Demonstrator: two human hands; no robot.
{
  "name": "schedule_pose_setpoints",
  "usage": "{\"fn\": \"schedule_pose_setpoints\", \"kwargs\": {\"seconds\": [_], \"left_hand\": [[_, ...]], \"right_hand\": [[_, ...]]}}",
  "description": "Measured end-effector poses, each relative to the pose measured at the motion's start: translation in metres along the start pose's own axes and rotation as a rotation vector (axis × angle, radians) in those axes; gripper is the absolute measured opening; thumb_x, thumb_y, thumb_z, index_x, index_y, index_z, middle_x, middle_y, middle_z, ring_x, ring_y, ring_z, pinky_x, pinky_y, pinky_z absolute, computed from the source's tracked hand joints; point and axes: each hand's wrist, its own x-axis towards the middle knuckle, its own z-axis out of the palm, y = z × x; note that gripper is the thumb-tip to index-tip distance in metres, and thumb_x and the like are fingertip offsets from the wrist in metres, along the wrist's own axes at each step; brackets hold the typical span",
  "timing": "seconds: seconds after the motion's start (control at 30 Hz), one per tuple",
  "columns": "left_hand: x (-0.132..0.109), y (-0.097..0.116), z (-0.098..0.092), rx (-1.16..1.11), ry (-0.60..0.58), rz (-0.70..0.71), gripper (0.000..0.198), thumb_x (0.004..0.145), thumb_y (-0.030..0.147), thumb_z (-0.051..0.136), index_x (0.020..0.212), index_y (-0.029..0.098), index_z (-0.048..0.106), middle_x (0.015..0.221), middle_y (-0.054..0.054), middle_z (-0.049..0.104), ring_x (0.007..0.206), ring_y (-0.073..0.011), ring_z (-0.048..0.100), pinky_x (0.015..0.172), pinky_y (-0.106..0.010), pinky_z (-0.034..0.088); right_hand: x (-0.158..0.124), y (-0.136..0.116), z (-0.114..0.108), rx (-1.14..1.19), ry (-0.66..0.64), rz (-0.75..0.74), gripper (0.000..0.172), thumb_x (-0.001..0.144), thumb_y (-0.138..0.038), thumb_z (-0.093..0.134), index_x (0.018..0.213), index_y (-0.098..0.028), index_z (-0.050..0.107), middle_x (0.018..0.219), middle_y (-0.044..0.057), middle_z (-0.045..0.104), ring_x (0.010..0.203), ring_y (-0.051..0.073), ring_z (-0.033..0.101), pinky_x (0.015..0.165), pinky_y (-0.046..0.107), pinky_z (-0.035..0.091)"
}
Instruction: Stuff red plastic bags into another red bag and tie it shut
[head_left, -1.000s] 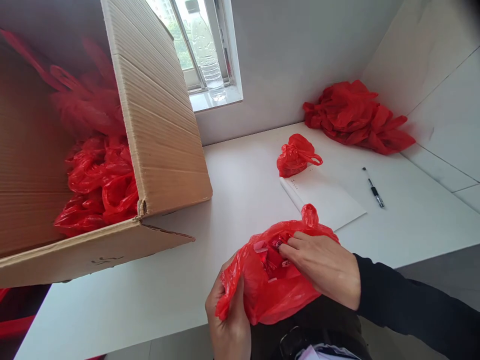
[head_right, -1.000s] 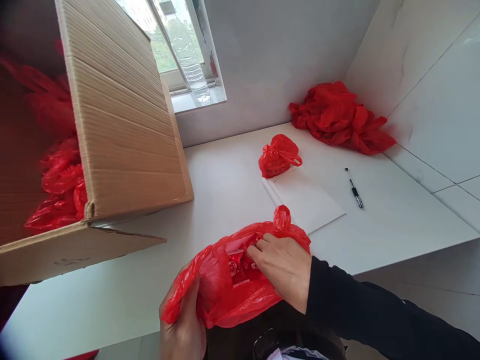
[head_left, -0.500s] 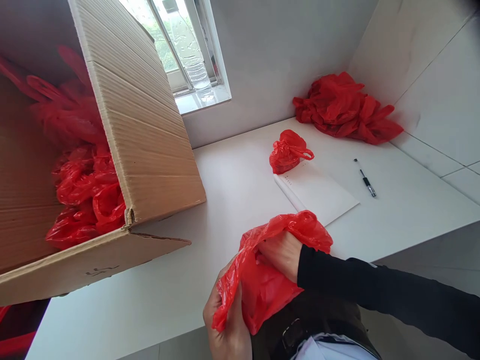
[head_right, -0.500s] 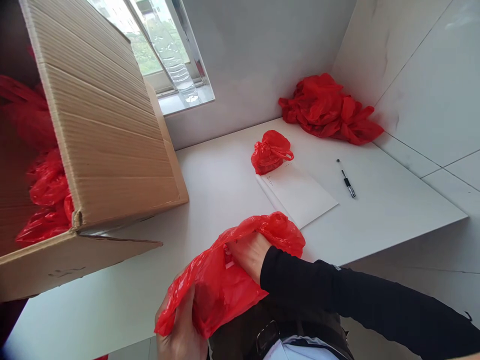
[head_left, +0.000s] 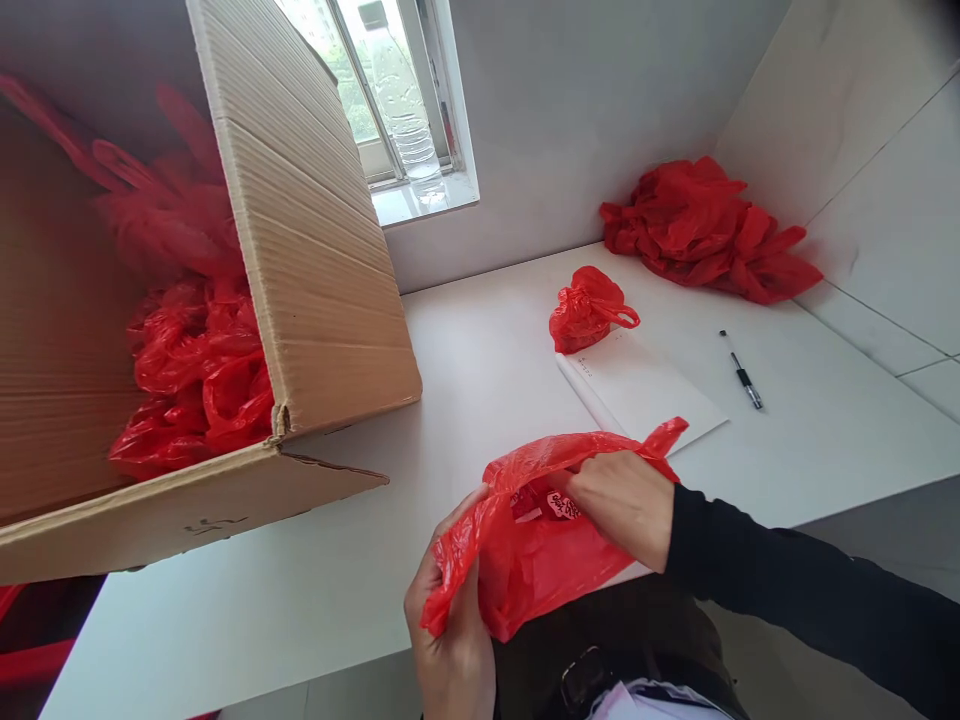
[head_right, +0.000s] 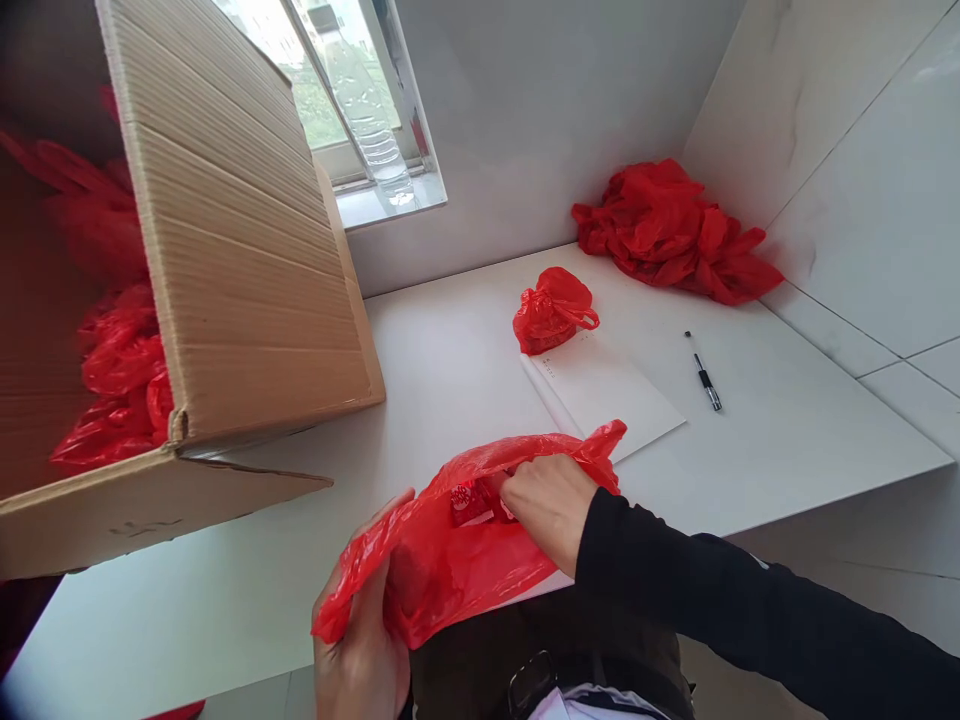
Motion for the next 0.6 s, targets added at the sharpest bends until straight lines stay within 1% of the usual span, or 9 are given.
{"fn": "schedule_pose_setpoints", "kwargs": {"seconds": [0.13,0.2,0.27,0.3,0.4,0.43,0.47,0.53,0.6], "left_hand": [[0.000,0.004,0.005,0.028,-0.012,0.032,0.038,0.089,0.043,0.068,0.123,0.025,0.071,0.130,-0.009,0.067,0.123,-0.0288,0.060,0.092,-0.029,0.056],[-0.003,0.008,0.008,0.057,0.007,0.028,0.045,0.088,0.045,0.069,0.129,0.026,0.067,0.127,-0.008,0.068,0.112,-0.0262,0.066,0.078,-0.024,0.058],[-0.006,0.014,0.011,0.096,0.049,0.015,0.055,0.085,0.047,0.071,0.136,0.029,0.060,0.121,-0.006,0.070,0.097,-0.0221,0.070,0.064,-0.019,0.056],[-0.006,0.017,0.012,0.112,0.066,0.019,0.057,0.084,0.047,0.072,0.137,0.030,0.058,0.120,-0.006,0.070,0.094,-0.0209,0.071,0.062,-0.018,0.056],[-0.007,0.023,0.017,0.143,0.100,0.069,0.051,0.083,0.045,0.074,0.130,0.029,0.064,0.127,-0.005,0.068,0.107,-0.0204,0.067,0.080,-0.018,0.056],[-0.006,0.026,0.019,0.151,0.105,0.084,0.048,0.083,0.045,0.074,0.126,0.028,0.065,0.129,-0.004,0.067,0.109,-0.0197,0.066,0.084,-0.018,0.055],[-0.006,0.028,0.021,0.164,0.110,0.079,0.047,0.082,0.045,0.074,0.125,0.028,0.066,0.128,-0.004,0.068,0.105,-0.0185,0.067,0.082,-0.017,0.055],[-0.005,0.032,0.024,0.184,0.108,0.042,0.058,0.079,0.047,0.077,0.131,0.029,0.060,0.117,-0.004,0.072,0.086,-0.0167,0.070,0.068,-0.017,0.057],[-0.006,0.035,0.023,0.183,0.094,0.023,0.074,0.074,0.047,0.080,0.140,0.031,0.051,0.111,-0.004,0.073,0.077,-0.0173,0.070,0.063,-0.020,0.057]], "right_hand": [[-0.001,-0.003,0.004,-0.032,-0.052,-0.045,0.021,0.082,-0.003,0.056,0.087,-0.017,0.070,0.086,0.007,0.073,0.076,0.024,0.067,0.057,0.032,0.039],[-0.010,-0.003,-0.004,0.002,-0.013,-0.063,0.022,0.085,-0.004,0.053,0.091,-0.017,0.069,0.091,0.007,0.072,0.078,0.024,0.067,0.058,0.032,0.041],[-0.023,0.003,-0.022,0.151,0.121,-0.131,0.022,0.093,-0.011,0.049,0.103,-0.021,0.066,0.097,0.005,0.072,0.082,0.021,0.067,0.064,0.030,0.047],[-0.030,0.008,-0.033,0.252,0.228,-0.166,0.022,0.097,-0.016,0.047,0.107,-0.024,0.065,0.099,0.003,0.072,0.085,0.018,0.067,0.069,0.029,0.049],[-0.039,0.024,-0.064,0.420,0.594,-0.115,0.018,0.100,-0.025,0.048,0.109,-0.026,0.064,0.098,-0.001,0.071,0.084,0.013,0.067,0.079,0.025,0.051],[-0.040,0.028,-0.071,0.415,0.678,-0.058,0.016,0.099,-0.025,0.050,0.108,-0.024,0.064,0.096,0.000,0.071,0.081,0.012,0.066,0.077,0.025,0.051],[-0.039,0.031,-0.076,0.404,0.724,-0.007,0.016,0.099,-0.026,0.051,0.108,-0.023,0.064,0.094,0.000,0.070,0.078,0.012,0.065,0.075,0.025,0.052],[-0.039,0.036,-0.078,0.399,0.713,0.031,0.018,0.099,-0.030,0.051,0.111,-0.024,0.063,0.099,0.001,0.070,0.083,0.013,0.066,0.078,0.025,0.053],[-0.042,0.041,-0.072,0.344,0.608,0.012,0.029,0.097,-0.041,0.055,0.122,-0.028,0.060,0.117,0.004,0.067,0.102,0.017,0.065,0.090,0.031,0.054]]}}
